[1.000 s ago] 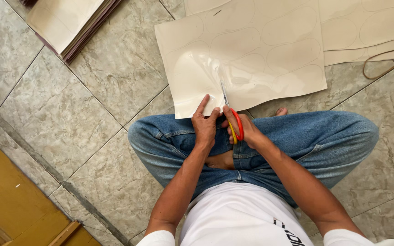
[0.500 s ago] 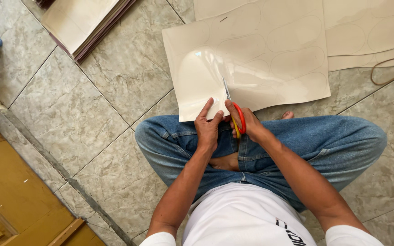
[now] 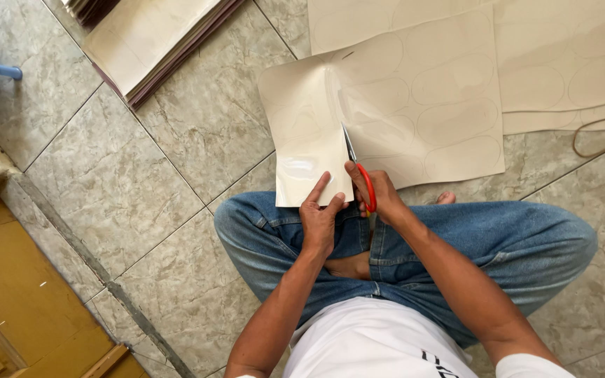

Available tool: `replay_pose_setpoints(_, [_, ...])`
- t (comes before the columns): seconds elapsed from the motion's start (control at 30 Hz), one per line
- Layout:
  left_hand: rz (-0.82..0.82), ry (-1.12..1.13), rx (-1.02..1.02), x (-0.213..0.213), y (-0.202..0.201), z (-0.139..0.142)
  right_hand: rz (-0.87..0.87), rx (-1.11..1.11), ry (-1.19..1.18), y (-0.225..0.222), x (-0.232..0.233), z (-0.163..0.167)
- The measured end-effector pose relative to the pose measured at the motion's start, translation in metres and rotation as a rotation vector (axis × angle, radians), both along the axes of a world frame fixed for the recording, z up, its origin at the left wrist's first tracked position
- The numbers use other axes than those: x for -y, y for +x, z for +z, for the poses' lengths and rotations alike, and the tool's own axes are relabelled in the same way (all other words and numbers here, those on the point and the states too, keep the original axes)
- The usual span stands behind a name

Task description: The person sits cross-legged on the tiled floor and cuts outlined insole or shoe-pattern shapes from large paper sheets using scissors. They cut along the drawn outlines, set finished cut pieces onto a growing stack beside them, and pick up new sheets to continue cutting.

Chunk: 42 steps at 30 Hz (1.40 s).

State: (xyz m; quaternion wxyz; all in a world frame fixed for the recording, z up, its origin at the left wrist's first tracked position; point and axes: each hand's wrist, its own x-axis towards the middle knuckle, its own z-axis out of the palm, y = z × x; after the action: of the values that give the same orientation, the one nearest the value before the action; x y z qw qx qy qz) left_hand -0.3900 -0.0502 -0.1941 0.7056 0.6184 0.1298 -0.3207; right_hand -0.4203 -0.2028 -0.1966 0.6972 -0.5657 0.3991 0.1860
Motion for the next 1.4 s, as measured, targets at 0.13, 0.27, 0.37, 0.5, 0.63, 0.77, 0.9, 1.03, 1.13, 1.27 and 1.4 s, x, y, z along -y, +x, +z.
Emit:
replay_pose_setpoints(0.13, [-0.008,0.004,-0.027,0.000,-0.001,0.006,0.005,0.068,0.039,0.014,0.007,-0.010])
replay_pose_setpoints(0.27, [0.008,-0.004,-0.004,-0.001,-0.001,0.009,-0.012,0.173,-0.002,0.025,0.010,-0.011])
replay_pose_setpoints(0.37, [-0.004,0.019,-0.002,-0.003,-0.004,0.009,-0.026,0.062,-0.004,0.021,0.006,-0.006])
replay_pose_setpoints(0.5, [0.004,0.031,0.003,-0.005,-0.007,0.008,-0.005,0.056,-0.025,0.018,0.003,-0.004])
replay_pose_setpoints(0.63, [0.028,0.023,0.004,-0.006,-0.008,0.006,0.036,0.016,-0.060,0.023,0.004,-0.012])
replay_pose_setpoints(0.77, [0.010,0.032,-0.005,-0.006,-0.012,0.007,0.058,0.037,-0.097,0.036,0.008,-0.024])
replay_pose_setpoints(0.9, [0.010,0.051,-0.020,-0.007,-0.014,0.010,0.070,0.045,-0.111,0.043,0.012,-0.025])
replay_pose_setpoints(1.03, [-0.012,0.037,0.006,-0.008,-0.016,0.017,0.030,-0.042,-0.063,0.041,0.016,-0.017])
replay_pose_setpoints(1.13, [-0.010,0.033,-0.006,-0.009,-0.019,0.022,0.110,0.077,-0.176,0.050,0.023,-0.015])
replay_pose_setpoints(1.27, [-0.002,0.014,0.018,-0.010,-0.020,0.025,0.067,0.044,-0.008,0.062,0.032,-0.012])
replay_pose_setpoints(1.4, [-0.006,0.018,0.040,-0.012,-0.019,0.026,0.037,0.057,-0.039,0.063,0.031,-0.006])
